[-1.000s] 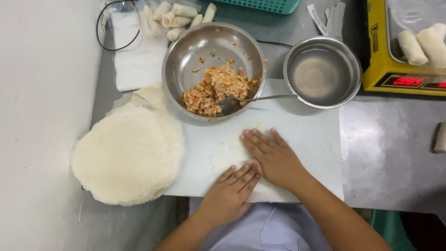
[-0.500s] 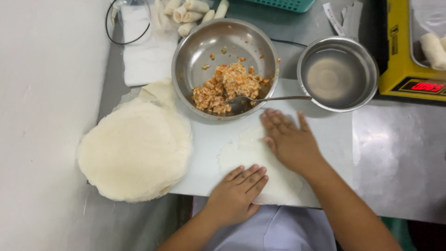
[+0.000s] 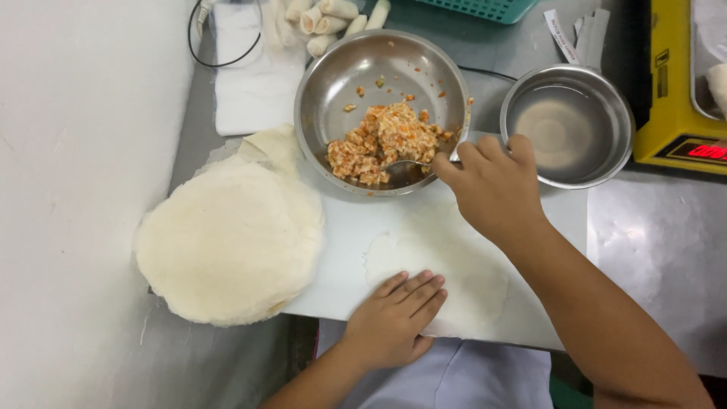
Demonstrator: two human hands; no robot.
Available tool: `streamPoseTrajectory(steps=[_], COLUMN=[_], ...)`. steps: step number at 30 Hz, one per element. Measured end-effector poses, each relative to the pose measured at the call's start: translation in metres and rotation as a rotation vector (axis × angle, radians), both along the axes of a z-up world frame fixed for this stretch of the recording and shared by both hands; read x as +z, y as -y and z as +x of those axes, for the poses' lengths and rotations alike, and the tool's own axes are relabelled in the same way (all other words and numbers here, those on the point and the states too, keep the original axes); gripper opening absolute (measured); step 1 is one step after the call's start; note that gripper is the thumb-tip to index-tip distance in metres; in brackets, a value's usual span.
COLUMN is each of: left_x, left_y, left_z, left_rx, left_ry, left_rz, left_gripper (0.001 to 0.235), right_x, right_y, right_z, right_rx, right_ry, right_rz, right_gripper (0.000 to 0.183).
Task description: Assembling spring rolls by portioning filling onto wrappers and rolling them up manually.
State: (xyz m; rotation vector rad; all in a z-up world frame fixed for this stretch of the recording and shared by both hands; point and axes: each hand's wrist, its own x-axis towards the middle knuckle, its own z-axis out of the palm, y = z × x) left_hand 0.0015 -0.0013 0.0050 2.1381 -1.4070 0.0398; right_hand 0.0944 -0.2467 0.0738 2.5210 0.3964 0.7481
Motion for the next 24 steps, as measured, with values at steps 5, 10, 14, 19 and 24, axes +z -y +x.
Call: streamPoseTrajectory(steps=[5, 10, 14, 19, 24], left_x=[0.000, 0.002, -0.001, -0.001, 0.001], left_y=[0.001, 0.000, 0.001, 0.001, 0.001], left_z=[-0.001, 0.000, 0.000, 0.000, 0.000], left_rx=[0.012, 0.010, -0.011, -0.002, -0.005], left_ry=[-0.002, -0.014, -0.024, -0.030, -0.026], left_rz=[0.023, 0.000, 0.042, 0.047, 0.034], left_gripper=[0.057, 0.055, 0.059, 0.061, 0.059], right_x=[-0.015, -0.009, 0.001, -0.011, 0.004], right_y=[-0.014, 0.003, 0.015, 0.019, 0.015], right_z=[0.004, 0.007, 0.017, 0.034, 0.042], right_rx=[0.054, 0.153, 0.171, 0.076, -0.295], right_ry=[0.171, 0.061, -0.006, -0.288, -0.873], right_rz=[-0.066, 0.016, 0.117, 0.299, 0.467], right_gripper=[0.050, 0.046, 0.019, 0.021, 0.031])
